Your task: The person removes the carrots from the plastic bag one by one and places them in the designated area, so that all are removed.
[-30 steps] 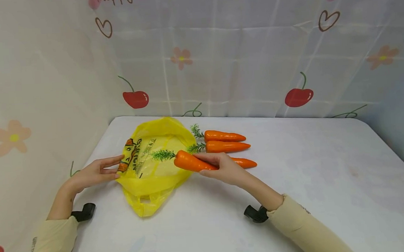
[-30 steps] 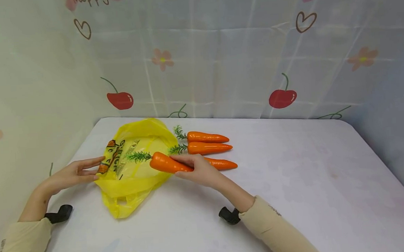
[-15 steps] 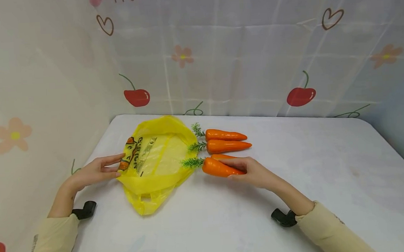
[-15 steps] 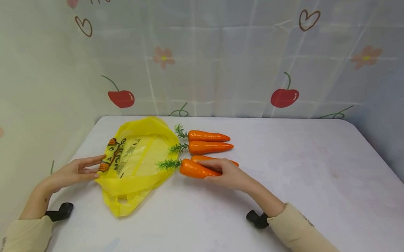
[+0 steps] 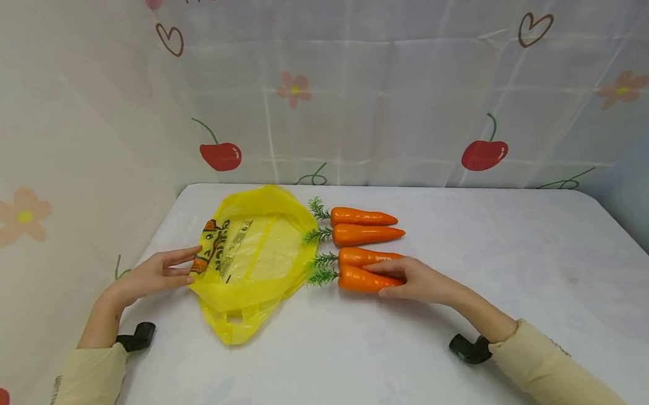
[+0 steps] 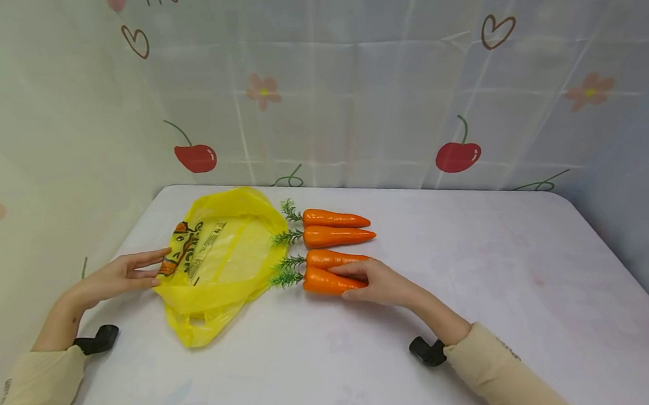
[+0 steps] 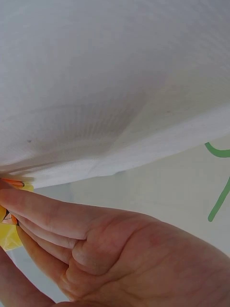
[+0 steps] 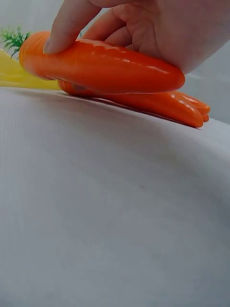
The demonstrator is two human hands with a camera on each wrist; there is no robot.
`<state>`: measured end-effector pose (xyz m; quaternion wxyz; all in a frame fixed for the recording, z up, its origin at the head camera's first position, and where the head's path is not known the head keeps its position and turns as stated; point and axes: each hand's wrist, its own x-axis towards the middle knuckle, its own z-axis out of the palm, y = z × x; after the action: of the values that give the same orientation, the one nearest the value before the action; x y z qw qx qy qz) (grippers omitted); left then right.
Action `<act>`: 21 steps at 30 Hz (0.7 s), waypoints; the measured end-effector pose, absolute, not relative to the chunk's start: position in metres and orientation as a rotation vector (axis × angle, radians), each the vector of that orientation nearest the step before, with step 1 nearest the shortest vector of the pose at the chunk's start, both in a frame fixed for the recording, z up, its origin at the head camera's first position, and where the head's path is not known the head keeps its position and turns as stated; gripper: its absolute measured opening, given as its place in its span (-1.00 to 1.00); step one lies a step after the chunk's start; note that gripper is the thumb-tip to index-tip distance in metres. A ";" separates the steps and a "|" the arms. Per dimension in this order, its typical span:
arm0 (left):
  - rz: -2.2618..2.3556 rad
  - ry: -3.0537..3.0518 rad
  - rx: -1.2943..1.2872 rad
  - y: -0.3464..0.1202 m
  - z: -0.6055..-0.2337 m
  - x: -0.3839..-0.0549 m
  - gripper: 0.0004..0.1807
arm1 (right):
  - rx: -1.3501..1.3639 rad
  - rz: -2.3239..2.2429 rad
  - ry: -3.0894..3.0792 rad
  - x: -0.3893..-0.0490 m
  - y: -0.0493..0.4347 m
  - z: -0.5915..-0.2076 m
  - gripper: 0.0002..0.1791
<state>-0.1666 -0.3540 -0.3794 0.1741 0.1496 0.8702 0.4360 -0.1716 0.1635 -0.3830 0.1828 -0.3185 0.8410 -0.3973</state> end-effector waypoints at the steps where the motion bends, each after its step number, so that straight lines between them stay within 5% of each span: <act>1: 1.233 2.468 0.425 -0.354 -0.379 -0.167 -0.27 | -0.905 -1.110 2.375 -0.171 0.163 -0.383 -0.47; 21: 1.216 2.483 0.424 -0.353 -0.377 -0.164 -0.28 | -0.996 -0.979 2.435 -0.179 0.163 -0.387 -0.47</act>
<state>-0.1642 -0.3525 -0.3768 0.1713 0.1495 0.8746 0.4283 -0.1789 0.1625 -0.3870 0.1666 -0.3499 0.8554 -0.3438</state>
